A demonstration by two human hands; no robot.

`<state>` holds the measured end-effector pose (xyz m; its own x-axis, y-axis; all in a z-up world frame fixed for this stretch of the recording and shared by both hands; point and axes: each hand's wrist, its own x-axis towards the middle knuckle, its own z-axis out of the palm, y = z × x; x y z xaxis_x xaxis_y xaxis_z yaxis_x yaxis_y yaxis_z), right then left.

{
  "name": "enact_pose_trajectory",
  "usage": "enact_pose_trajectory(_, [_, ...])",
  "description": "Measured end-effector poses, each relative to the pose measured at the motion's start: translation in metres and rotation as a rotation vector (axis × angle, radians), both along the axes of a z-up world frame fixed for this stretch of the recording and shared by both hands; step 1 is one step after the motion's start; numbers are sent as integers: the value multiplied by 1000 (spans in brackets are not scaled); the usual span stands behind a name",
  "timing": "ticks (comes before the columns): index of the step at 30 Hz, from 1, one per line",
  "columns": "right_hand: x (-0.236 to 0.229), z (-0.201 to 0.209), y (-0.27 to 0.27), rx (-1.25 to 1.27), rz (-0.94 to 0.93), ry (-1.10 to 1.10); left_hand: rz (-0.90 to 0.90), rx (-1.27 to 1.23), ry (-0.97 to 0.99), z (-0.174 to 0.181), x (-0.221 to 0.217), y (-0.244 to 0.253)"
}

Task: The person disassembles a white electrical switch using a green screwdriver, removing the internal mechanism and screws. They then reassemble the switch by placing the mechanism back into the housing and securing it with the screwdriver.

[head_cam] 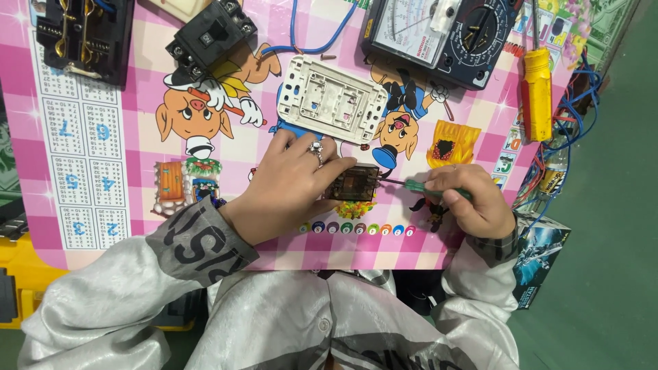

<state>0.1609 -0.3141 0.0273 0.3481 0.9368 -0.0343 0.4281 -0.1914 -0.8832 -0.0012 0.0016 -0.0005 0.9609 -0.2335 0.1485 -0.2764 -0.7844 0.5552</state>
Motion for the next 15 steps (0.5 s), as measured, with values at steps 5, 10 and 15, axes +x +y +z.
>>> enact_pose_trajectory(5, [0,-4,-13,-51,-20,42,-1,14,-14,1,1,0])
enact_pose_trajectory(10, [-30,-2,26,181,-191,175,12,39,-10,0,2,0])
enact_pose_trajectory(15, [-41,1,46,265,-151,-376,69,117,-49,0,2,-3])
